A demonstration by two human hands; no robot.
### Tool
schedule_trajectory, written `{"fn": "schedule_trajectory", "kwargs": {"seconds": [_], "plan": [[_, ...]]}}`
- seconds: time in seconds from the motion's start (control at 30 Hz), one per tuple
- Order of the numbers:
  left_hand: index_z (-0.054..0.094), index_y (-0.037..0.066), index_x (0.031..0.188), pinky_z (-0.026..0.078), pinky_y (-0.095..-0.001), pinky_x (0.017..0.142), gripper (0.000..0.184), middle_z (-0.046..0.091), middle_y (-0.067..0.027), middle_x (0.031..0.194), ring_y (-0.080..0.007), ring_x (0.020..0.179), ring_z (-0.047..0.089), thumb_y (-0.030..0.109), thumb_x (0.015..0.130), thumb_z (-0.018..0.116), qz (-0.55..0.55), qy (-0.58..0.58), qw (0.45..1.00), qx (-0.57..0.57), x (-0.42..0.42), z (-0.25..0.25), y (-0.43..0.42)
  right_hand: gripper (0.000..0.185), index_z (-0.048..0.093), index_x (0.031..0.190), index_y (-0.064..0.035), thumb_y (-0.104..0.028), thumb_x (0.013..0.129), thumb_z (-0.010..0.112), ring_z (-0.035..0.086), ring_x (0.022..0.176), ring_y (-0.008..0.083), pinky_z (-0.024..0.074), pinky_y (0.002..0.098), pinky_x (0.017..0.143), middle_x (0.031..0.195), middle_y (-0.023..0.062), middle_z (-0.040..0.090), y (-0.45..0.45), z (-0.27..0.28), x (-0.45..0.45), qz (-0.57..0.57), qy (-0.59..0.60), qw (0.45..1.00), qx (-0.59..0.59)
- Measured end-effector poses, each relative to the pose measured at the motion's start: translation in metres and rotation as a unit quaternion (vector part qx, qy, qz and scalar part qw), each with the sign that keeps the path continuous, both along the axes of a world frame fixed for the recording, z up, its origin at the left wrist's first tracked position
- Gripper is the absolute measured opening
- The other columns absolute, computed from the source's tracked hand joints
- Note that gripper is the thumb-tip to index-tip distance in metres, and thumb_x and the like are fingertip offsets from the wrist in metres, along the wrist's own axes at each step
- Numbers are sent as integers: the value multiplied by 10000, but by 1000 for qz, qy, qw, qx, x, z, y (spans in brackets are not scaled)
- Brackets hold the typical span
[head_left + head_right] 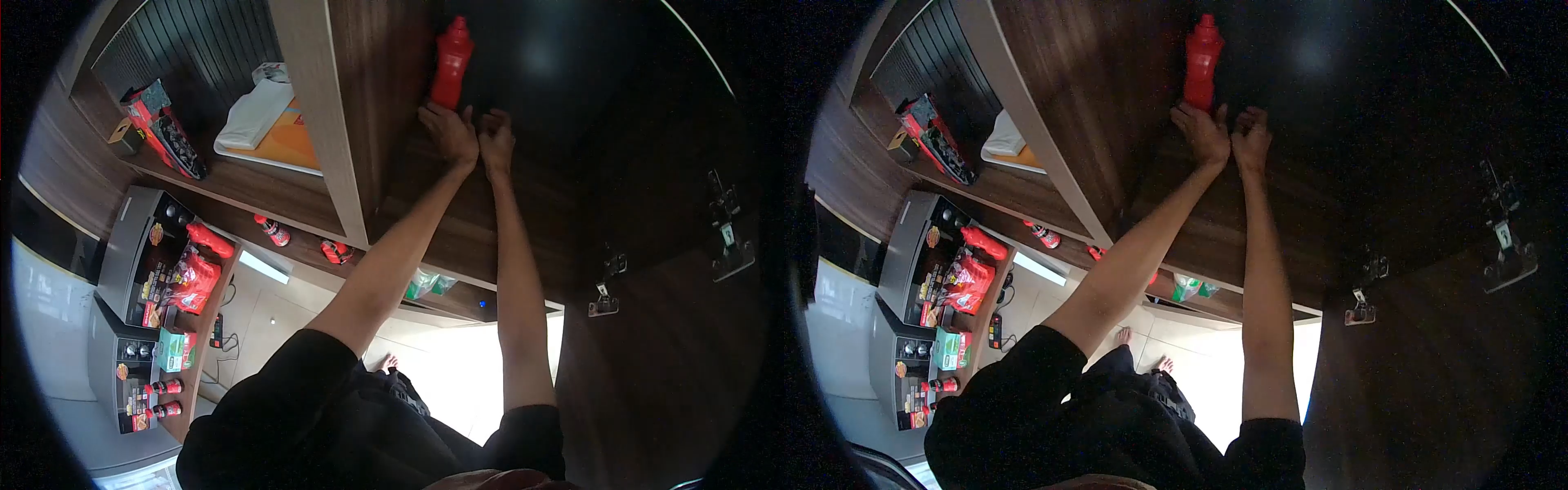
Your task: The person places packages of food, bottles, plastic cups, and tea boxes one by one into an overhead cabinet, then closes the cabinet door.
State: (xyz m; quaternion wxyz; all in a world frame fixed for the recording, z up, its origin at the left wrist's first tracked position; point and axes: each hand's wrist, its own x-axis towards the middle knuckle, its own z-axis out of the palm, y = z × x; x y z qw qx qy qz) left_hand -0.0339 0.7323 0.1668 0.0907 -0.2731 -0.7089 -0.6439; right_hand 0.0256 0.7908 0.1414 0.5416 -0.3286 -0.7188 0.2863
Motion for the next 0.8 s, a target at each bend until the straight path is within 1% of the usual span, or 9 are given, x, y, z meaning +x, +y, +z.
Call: {"fn": "schedule_trajectory", "kwargs": {"seconds": [0.07, 0.17, 0.27, 0.37, 0.47, 0.57, 0.67, 0.77, 0.8], "plan": [[345, -113, 1288, 390, -513, 948, 620, 420, -298, 1219, -462, 1176, 431, 166, 863, 700, 36, 0, 999, 19, 1, 0, 8, 330, 531, 1208, 6, -70, 897, 609, 674, 940, 264, 515, 375, 859, 1005, 166, 685, 6, 3, -2, -2, 16, 1000, 15], [374, -87, 1292, 396, -505, 937, 592, 461, -278, 1190, -444, 1145, 466, 178, 871, 694, 10, -35, 998, 58, -6, -3, 17, 335, 521, 1242, -7, -120, 938, 603, 613, 1104, 225, 464, 343, 945, 1182, 149, 646, 3, 10, 1, 16, 36, 995, -89], [403, -61, 1289, 398, -496, 924, 582, 500, -254, 1151, -434, 1109, 495, 190, 860, 706, 48, -14, 997, 61, -6, -2, 20, 338, 525, 1232, -3, -107, 920, 604, 620, 1026, 236, 492, 357, 899, 1103, 139, 646, 6, 8, -1, 17, 86, 994, -62], [412, -56, 1284, 399, -490, 921, 591, 511, -257, 1139, -441, 1105, 495, 174, 838, 724, 43, -10, 998, 37, -10, -2, 20, 349, 507, 1262, -11, -114, 939, 585, 603, 1075, 244, 476, 366, 930, 1153, 144, 628, 8, 10, 0, 13, 91, 994, -65], [420, -51, 1265, 403, -488, 921, 578, 507, -263, 1145, -440, 1102, 496, 145, 822, 735, 10, 20, 999, 48, -18, -15, 24, 342, 486, 1290, -18, -149, 978, 540, 584, 1120, 247, 445, 370, 977, 1219, 153, 609, 14, -1, 2, 1, 108, 993, -55], [424, -56, 1237, 413, -497, 907, 554, 506, -275, 1151, -455, 1091, 502, 125, 815, 734, -64, 39, 997, 35, -17, -16, 3, 348, 477, 1301, -10, -195, 1007, 505, 557, 1183, 268, 412, 383, 1019, 1299, 167, 575, 3, 1, 14, 1, 126, 988, -92], [423, -45, 1237, 433, -505, 883, 543, 531, -279, 1156, -469, 1088, 526, 117, 818, 729, -114, 63, 990, 49, -11, -19, -18, 417, 456, 1336, -5, -295, 1037, 442, 521, 1244, 284, 382, 389, 1048, 1353, 182, 547, -18, 10, 30, -19, 75, 992, -103], [446, -25, 1241, 453, -505, 888, 557, 561, -268, 1158, -468, 1090, 550, 138, 805, 752, -196, 76, 977, 38, -8, -20, -45, 535, 415, 1399, -10, -405, 1039, 404, 484, 1293, 299, 344, 389, 1081, 1379, 188, 528, -11, -4, 37, 41, 120, 987, -96], [453, -18, 1247, 455, -498, 902, 572, 575, -261, 1163, -459, 1100, 555, 163, 801, 761, -221, 77, 972, 31, -5, -22, -55, 558, 401, 1410, 1, -412, 1034, 416, 471, 1304, 282, 325, 375, 1095, 1393, 182, 514, -13, -5, 38, 87, 154, 979, -98]]}}
